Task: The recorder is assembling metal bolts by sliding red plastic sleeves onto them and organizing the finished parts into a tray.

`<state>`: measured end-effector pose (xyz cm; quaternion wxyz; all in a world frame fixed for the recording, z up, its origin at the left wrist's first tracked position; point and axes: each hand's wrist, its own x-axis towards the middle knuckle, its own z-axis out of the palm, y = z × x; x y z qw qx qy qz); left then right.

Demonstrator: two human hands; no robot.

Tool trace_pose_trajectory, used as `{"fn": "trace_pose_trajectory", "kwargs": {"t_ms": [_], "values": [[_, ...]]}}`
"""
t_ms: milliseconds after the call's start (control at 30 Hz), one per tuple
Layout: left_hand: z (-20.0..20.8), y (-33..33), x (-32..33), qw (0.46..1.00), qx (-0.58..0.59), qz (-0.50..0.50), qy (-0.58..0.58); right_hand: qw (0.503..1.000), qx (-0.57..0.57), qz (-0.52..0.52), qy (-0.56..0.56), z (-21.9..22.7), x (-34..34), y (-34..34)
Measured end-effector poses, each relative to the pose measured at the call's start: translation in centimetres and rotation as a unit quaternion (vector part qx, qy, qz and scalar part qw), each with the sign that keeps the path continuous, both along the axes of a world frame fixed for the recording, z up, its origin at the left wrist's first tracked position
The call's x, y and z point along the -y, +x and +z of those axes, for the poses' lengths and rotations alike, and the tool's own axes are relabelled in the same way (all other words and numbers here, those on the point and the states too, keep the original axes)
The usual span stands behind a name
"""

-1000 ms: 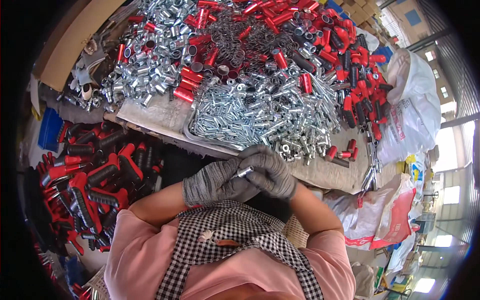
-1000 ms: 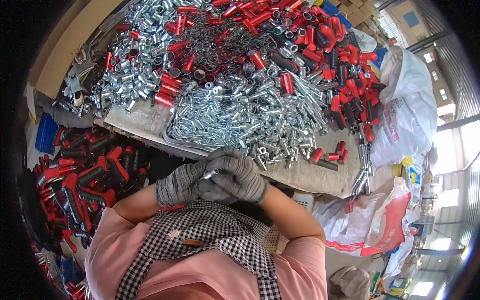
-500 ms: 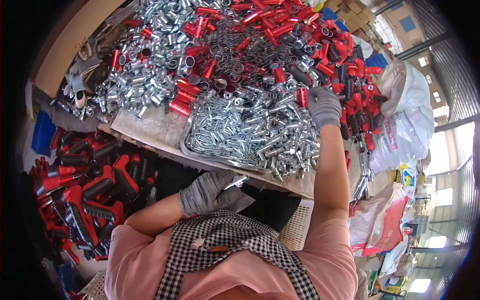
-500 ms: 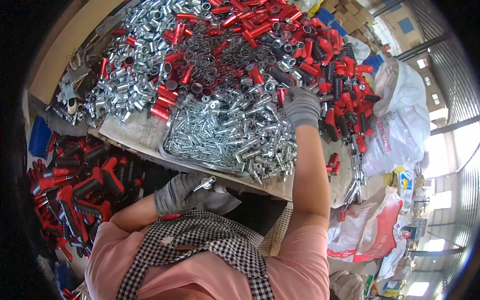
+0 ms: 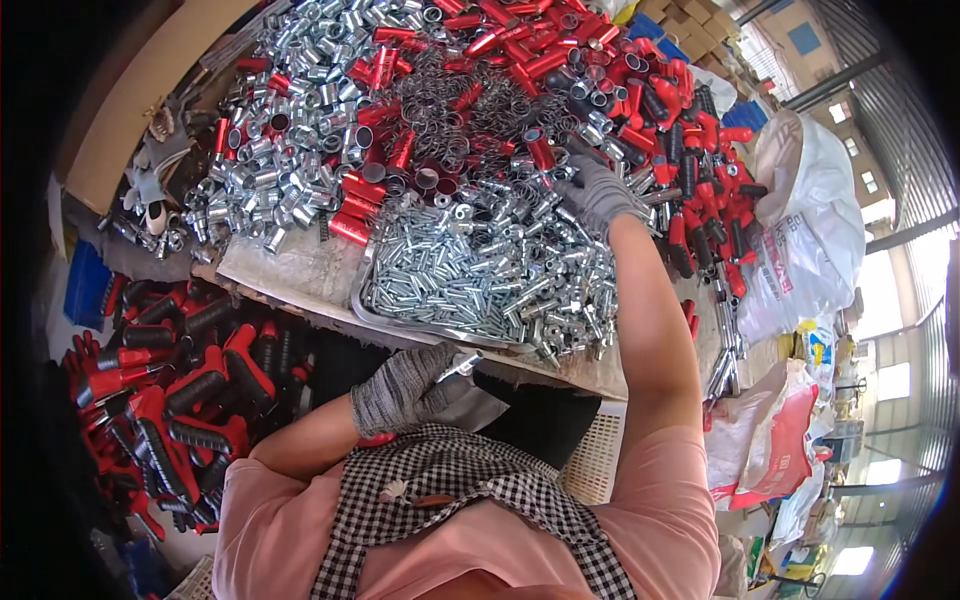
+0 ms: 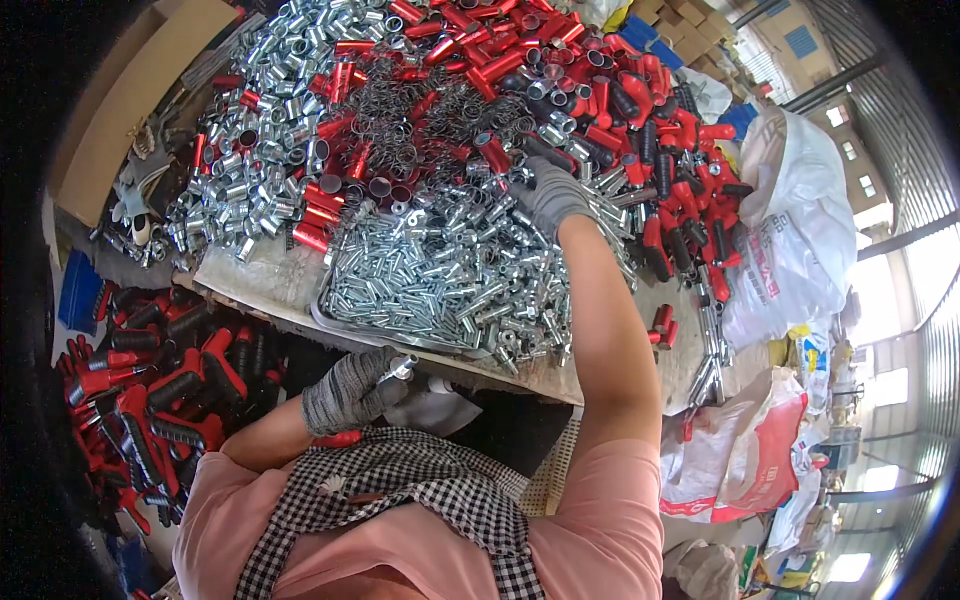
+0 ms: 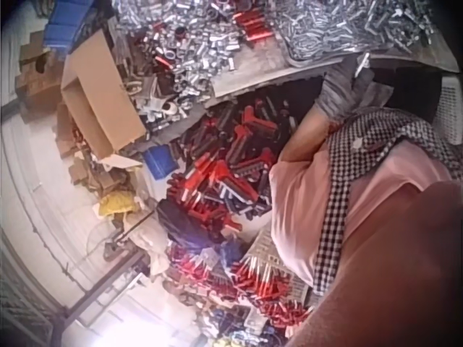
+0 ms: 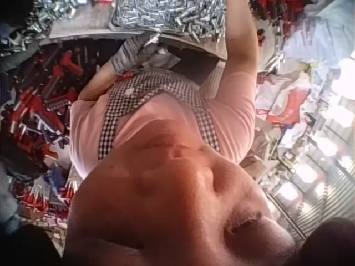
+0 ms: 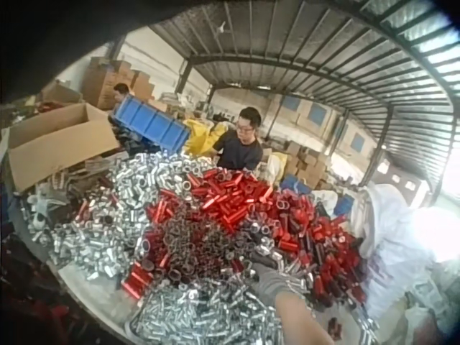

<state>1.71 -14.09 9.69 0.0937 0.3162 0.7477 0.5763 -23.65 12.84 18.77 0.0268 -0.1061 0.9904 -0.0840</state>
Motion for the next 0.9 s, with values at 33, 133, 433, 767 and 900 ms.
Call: {"fn": "trace_pose_trajectory", "kwargs": {"t_ms": [33,133,433,767,900], "values": [[0.0,0.2,0.0,1.000,-0.015,0.005,0.000,1.000,0.001,0.001,-0.004,0.0,-0.2,-0.4],[0.6,0.3,0.0,1.000,-0.010,0.009,0.001,1.000,0.021,0.012,-0.002,1.1,0.3,-0.3],[0.5,0.8,-0.3,0.997,-0.058,0.045,-0.004,0.980,-0.164,0.045,-0.106,-2.3,-0.2,-0.7],[1.3,0.4,0.1,0.994,0.102,0.011,0.030,0.713,0.095,-0.178,-0.671,-0.5,-7.5,-4.5],[0.1,0.7,0.1,0.991,0.131,0.024,0.023,0.996,-0.078,-0.042,-0.013,1.5,-3.0,0.2]]}}
